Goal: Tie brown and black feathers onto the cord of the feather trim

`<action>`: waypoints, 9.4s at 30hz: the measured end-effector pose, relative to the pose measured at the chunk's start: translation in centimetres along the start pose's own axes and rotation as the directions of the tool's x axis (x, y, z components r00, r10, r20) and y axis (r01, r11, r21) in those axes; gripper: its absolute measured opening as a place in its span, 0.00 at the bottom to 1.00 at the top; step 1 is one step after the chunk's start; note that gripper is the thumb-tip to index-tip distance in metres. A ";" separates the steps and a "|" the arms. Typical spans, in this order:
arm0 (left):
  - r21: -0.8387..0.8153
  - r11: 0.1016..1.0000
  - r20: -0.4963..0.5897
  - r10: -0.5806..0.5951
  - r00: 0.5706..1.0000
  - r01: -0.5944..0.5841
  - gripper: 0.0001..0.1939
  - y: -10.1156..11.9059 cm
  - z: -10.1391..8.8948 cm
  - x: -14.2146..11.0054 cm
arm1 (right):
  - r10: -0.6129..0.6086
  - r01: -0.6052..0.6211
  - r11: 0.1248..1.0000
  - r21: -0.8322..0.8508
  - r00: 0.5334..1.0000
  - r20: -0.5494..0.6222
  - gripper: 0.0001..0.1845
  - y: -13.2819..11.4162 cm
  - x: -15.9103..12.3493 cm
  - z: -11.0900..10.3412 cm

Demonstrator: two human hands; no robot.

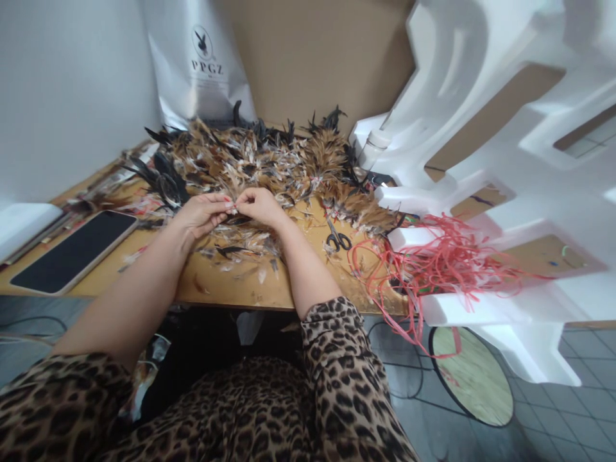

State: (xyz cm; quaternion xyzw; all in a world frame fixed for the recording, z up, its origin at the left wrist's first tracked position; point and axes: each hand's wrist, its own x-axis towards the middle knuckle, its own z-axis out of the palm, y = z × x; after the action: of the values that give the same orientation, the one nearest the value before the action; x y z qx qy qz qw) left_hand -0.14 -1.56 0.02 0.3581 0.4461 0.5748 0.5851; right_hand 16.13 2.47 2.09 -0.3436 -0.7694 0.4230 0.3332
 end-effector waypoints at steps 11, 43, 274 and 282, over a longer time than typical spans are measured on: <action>0.238 0.955 0.077 0.166 0.983 -0.180 0.13 -0.3 0.2 -0.5 | -0.044 0.042 0.993 -0.108 0.999 -0.015 0.13 1.1 0.3 0.5; 0.705 0.550 0.127 0.522 0.843 -0.447 0.08 -1.9 -0.3 0.7 | 0.234 -0.226 0.957 0.184 0.972 -0.022 0.03 1.7 0.3 1.3; -0.048 0.999 -0.013 0.020 1.000 -0.021 0.10 -0.7 -1.0 0.7 | 0.294 -0.203 0.887 0.415 0.941 -0.168 0.05 1.0 0.1 4.2; 0.212 0.964 -0.104 0.187 0.977 -0.162 0.09 -1.2 -0.4 0.7 | 0.269 -0.160 0.933 0.322 0.905 -0.330 0.12 1.6 0.3 4.2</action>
State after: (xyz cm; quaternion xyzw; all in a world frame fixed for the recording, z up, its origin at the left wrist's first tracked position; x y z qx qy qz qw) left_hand -0.12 -1.05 -1.32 0.4178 0.5041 0.5967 0.4639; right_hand 13.03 1.62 -1.05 -0.4479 -0.5806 0.4925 0.4687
